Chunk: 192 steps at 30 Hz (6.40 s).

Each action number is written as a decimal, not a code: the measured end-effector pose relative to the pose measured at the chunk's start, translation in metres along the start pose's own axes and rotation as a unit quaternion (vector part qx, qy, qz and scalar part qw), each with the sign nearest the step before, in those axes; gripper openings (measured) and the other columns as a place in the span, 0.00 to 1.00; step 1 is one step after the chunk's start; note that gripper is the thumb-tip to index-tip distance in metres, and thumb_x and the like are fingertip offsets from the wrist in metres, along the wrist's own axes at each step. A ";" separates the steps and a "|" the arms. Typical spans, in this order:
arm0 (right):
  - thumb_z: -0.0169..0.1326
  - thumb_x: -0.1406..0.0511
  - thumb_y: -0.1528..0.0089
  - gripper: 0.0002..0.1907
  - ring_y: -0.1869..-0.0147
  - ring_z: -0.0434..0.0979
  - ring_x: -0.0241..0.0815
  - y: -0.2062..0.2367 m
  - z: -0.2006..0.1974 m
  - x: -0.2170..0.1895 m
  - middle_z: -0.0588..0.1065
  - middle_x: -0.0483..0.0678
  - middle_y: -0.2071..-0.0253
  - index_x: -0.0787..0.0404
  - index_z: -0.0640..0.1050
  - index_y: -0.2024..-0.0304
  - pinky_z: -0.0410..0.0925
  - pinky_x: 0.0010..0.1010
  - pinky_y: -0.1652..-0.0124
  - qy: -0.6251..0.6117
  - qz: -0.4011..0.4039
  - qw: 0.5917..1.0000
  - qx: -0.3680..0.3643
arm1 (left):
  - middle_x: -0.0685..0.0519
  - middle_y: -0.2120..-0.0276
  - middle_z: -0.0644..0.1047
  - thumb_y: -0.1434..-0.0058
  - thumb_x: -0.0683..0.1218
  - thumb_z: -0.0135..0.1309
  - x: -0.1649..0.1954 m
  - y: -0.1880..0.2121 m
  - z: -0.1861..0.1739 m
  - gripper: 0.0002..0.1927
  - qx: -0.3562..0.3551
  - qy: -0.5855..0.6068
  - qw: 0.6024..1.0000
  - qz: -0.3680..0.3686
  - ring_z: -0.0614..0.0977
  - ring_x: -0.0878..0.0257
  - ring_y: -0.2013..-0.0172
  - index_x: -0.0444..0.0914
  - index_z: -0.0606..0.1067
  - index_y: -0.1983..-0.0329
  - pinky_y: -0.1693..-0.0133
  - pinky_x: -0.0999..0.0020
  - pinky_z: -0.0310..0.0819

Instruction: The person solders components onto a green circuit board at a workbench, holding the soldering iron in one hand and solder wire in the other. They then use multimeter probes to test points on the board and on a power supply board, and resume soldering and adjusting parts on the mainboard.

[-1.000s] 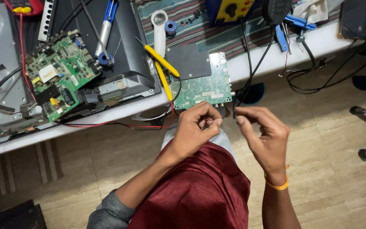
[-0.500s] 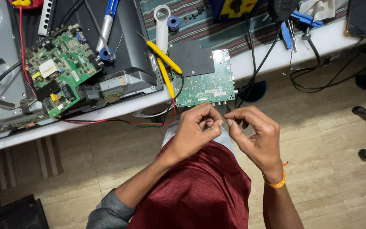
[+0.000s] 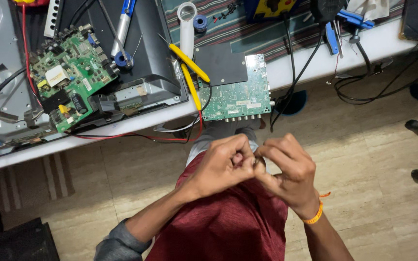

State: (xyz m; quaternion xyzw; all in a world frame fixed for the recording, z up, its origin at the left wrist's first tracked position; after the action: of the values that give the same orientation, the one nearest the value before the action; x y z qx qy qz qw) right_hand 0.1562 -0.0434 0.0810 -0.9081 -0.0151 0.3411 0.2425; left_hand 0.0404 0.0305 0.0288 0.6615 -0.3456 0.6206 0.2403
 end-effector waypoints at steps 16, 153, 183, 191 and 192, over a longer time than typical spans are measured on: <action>0.48 0.73 0.31 0.07 0.66 0.73 0.32 0.057 -0.048 0.121 0.76 0.48 0.67 0.68 0.76 0.63 0.68 0.26 0.64 -0.115 0.255 0.947 0.160 | 0.62 0.70 0.70 0.36 0.38 0.54 -0.037 -0.017 0.003 0.03 0.001 0.249 0.964 -0.087 0.66 0.75 0.69 0.36 0.72 0.65 0.67 0.78 0.60; 0.67 0.65 0.43 0.21 0.59 0.74 0.59 -0.176 0.164 0.039 0.75 0.56 0.62 0.61 0.77 0.48 0.64 0.48 0.60 0.164 -0.135 0.975 -0.071 | 0.47 0.61 0.80 0.27 0.43 0.51 -0.081 0.050 -0.099 0.08 0.367 0.366 0.854 -0.036 0.84 0.60 0.62 0.32 0.73 0.54 0.58 0.65 0.80; 0.62 0.74 0.41 0.21 0.56 0.81 0.46 -0.034 0.110 -0.034 0.77 0.53 0.56 0.61 0.78 0.44 0.73 0.34 0.58 -0.101 -0.051 0.992 -0.054 | 0.42 0.55 0.79 0.27 0.40 0.51 -0.045 0.052 -0.123 0.05 0.451 0.393 0.796 0.095 0.84 0.55 0.53 0.33 0.68 0.54 0.46 0.56 0.80; 0.62 0.74 0.41 0.22 0.59 0.81 0.44 -0.035 0.114 -0.039 0.77 0.52 0.58 0.60 0.78 0.44 0.73 0.33 0.60 -0.093 -0.033 0.993 -0.059 | 0.42 0.53 0.78 0.27 0.42 0.51 -0.046 0.053 -0.122 0.07 0.455 0.430 0.774 0.092 0.83 0.52 0.50 0.33 0.68 0.53 0.44 0.54 0.79; 0.62 0.74 0.40 0.22 0.59 0.81 0.43 -0.035 0.115 -0.039 0.77 0.52 0.58 0.60 0.78 0.44 0.73 0.32 0.61 -0.094 -0.031 0.993 -0.060 | 0.42 0.53 0.78 0.27 0.42 0.51 -0.046 0.053 -0.122 0.07 0.456 0.432 0.772 0.093 0.83 0.52 0.50 0.33 0.68 0.53 0.43 0.54 0.79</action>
State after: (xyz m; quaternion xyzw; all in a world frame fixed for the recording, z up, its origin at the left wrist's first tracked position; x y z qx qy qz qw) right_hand 0.0587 0.0292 0.0461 -0.8841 -0.0864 0.4153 0.1961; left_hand -0.0792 0.0944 -0.0087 0.3204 0.0585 0.9452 -0.0242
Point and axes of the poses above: each hand's wrist, its own y-axis away from the middle knuckle, its own z-axis out of the palm, x = y × z, the point moved 8 cm from there along -y, towards the middle knuckle
